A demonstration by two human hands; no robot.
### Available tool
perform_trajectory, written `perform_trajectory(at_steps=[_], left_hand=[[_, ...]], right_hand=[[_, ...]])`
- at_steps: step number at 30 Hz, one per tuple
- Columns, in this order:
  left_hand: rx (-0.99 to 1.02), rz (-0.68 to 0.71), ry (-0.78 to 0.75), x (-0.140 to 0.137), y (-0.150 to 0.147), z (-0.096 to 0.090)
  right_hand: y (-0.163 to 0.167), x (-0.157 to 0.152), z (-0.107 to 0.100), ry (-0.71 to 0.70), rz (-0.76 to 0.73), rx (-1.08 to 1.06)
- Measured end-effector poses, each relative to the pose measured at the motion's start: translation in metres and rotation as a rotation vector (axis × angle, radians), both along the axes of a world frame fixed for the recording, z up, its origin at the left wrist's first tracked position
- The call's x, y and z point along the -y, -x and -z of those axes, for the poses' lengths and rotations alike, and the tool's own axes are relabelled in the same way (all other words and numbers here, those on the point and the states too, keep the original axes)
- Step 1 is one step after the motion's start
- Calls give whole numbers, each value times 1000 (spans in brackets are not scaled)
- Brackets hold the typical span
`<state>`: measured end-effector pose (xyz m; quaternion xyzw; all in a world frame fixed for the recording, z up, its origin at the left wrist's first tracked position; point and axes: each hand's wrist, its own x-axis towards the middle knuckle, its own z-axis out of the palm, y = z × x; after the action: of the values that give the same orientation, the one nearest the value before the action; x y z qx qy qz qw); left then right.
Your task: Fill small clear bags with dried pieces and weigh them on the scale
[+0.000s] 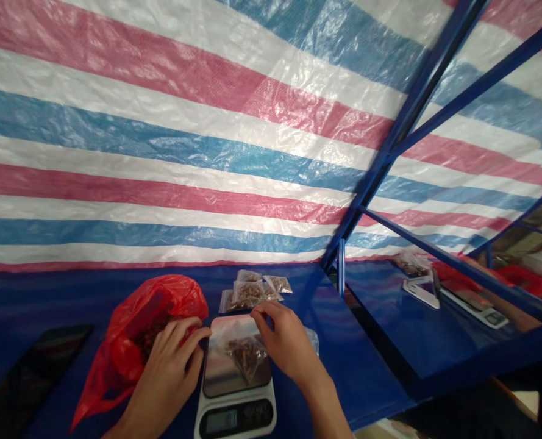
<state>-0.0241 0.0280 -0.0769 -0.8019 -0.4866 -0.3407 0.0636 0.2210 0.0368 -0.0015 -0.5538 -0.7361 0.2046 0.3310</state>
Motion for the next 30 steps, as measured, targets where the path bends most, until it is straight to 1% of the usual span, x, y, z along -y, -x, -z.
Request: perform_trajectory(at_steps=[6, 12, 16, 19, 23, 30], left_hand=[[44, -14, -67, 15, 16, -2], [50, 33, -96, 20, 15, -9], [68, 48, -115, 22, 12, -16], [95, 48, -106, 26, 8, -21], [125, 53, -78, 31, 2, -22], [162, 33, -27, 26, -6, -28]], right_hand=[[-4, 5, -3, -9, -14, -20], [-6, 6, 1, -8, 5, -9], [-4, 9, -1, 8, -1, 25], [-2, 15, -5, 25, -9, 52], [0, 21, -8, 23, -25, 22], [2, 24, -4, 26, -21, 58]])
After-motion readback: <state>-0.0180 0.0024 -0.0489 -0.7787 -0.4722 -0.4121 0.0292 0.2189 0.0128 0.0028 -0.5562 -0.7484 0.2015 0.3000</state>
